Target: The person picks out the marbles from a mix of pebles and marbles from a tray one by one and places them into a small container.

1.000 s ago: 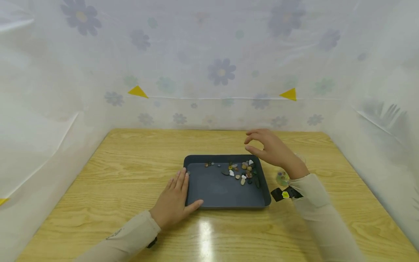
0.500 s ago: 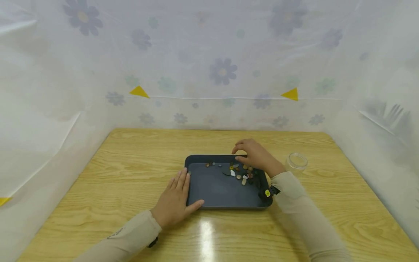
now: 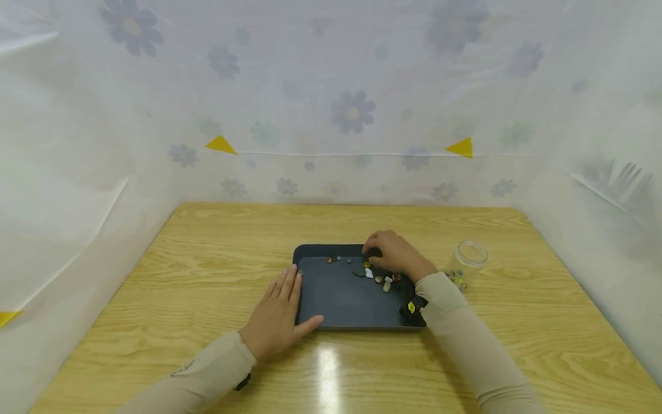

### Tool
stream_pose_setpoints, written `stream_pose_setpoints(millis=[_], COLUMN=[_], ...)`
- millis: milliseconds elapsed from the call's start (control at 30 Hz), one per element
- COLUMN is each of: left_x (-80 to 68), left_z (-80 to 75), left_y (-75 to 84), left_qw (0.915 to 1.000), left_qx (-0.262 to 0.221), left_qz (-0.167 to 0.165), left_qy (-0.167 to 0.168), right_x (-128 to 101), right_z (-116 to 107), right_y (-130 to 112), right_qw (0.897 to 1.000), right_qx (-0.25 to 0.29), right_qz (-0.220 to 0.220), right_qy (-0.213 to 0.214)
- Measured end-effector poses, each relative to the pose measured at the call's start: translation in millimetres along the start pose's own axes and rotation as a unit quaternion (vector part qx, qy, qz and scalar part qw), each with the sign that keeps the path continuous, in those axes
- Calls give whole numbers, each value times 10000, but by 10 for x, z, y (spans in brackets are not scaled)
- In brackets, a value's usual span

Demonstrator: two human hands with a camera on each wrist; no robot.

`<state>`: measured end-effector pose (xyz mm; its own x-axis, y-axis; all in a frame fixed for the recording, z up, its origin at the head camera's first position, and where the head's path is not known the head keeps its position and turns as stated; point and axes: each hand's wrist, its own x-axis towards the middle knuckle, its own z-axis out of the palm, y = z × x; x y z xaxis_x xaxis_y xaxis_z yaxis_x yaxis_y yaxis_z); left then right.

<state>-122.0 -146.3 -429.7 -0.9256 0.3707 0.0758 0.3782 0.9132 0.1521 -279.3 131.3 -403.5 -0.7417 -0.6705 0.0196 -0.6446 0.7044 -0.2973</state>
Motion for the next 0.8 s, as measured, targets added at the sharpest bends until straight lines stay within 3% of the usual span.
stream_pose_setpoints(millis=[533, 800], left_x=[-2, 1], left_z=[8, 17], left_y=[-5, -5], left_qw=[10000, 10000], left_qx=[31, 32], left_qz=[-22, -15], left_qy=[52, 56], right_x=[-17, -23], right_z=[141, 163], right_y=[-15, 5], right_qw=[9958, 9956], right_qx=[-818, -880], right_qz=[19, -60], right_qy=[417, 307])
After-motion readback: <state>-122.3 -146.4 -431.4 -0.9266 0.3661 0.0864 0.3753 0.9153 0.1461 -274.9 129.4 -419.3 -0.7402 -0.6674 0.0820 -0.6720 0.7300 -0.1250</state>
